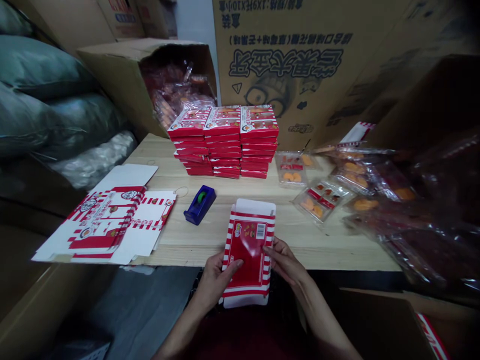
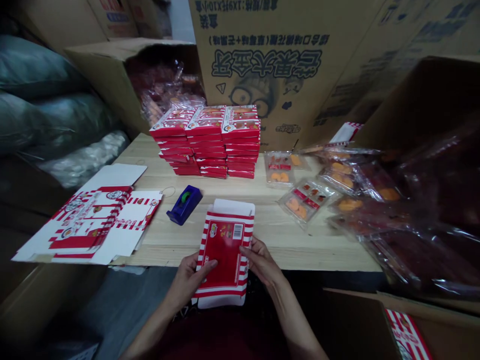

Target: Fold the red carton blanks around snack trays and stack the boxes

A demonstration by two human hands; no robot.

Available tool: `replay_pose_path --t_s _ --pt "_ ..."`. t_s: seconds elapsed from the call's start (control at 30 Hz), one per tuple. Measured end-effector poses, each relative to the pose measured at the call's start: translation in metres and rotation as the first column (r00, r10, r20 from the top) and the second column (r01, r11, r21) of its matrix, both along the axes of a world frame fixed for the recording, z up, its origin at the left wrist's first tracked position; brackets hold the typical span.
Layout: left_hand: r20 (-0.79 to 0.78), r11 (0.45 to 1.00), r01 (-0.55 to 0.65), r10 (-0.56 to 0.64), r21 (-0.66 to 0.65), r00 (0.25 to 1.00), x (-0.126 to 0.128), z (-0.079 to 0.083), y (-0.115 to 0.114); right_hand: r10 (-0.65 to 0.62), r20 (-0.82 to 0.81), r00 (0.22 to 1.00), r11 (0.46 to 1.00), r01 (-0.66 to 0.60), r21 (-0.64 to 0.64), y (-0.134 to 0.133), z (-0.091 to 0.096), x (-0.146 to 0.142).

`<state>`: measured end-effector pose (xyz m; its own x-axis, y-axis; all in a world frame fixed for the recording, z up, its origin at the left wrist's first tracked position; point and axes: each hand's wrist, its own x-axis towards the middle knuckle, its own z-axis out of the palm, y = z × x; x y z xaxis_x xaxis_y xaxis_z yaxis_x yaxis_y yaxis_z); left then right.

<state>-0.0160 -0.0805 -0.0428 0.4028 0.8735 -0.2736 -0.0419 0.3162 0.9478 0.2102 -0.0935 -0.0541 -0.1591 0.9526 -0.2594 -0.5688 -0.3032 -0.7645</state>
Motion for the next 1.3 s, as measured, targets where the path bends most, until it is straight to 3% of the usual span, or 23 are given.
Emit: replay_pose_path --t_s 0.07,0.23,0.37,0.63,0.7,0.77,0.83,0.9,1.03,1.3 --pt "0.068 0.999 -0.041 0.041 -0.004 0.997 0.000 -0.001 0.006 0.015 0.020 1.000 1.000 -0.015 -0.004 -0.002 -0.008 -0.002" --pt "0.155 0.968 -0.235 0.218 0.094 0.963 -0.008 -0.003 0.028 0.185 0.071 0.980 0.983 -0.185 -0.009 -0.018 -0.020 0.002" --pt "0.166 0.955 -0.261 0.237 0.143 0.957 -0.012 -0.010 0.037 0.259 0.094 0.961 0.966 -0.258 -0.032 -0.023 -0.024 0.005" --pt "-0.101 0.957 -0.195 0.220 0.214 0.970 -0.020 -0.037 0.034 0.358 0.165 0.919 0.933 -0.358 -0.034 -0.033 -0.034 0.003" --pt "-0.112 0.960 -0.194 0.219 0.200 0.969 -0.024 -0.036 0.032 0.280 0.239 0.930 0.955 -0.296 0.032 -0.036 -0.032 0.000" --pt "-0.123 0.963 -0.196 0.221 0.186 0.967 -0.027 -0.033 0.032 0.100 0.317 0.943 0.983 -0.143 0.116 -0.035 -0.027 -0.004" --pt "-0.125 0.967 -0.190 0.212 0.168 0.969 -0.026 -0.029 0.032 -0.078 0.360 0.930 0.985 0.016 0.172 -0.029 -0.023 -0.007" --pt "-0.116 0.971 -0.181 0.199 0.154 0.973 -0.023 -0.026 0.033 -0.173 0.373 0.912 0.974 0.103 0.201 -0.021 -0.021 -0.009" --pt "-0.093 0.978 -0.170 0.181 0.119 0.979 -0.016 -0.024 0.033 -0.201 0.394 0.897 0.970 0.125 0.210 -0.009 -0.020 -0.009" --pt "-0.066 0.993 -0.089 0.095 0.081 0.993 -0.012 -0.037 0.043 -0.197 0.392 0.899 0.980 0.191 0.055 0.004 -0.024 -0.006"
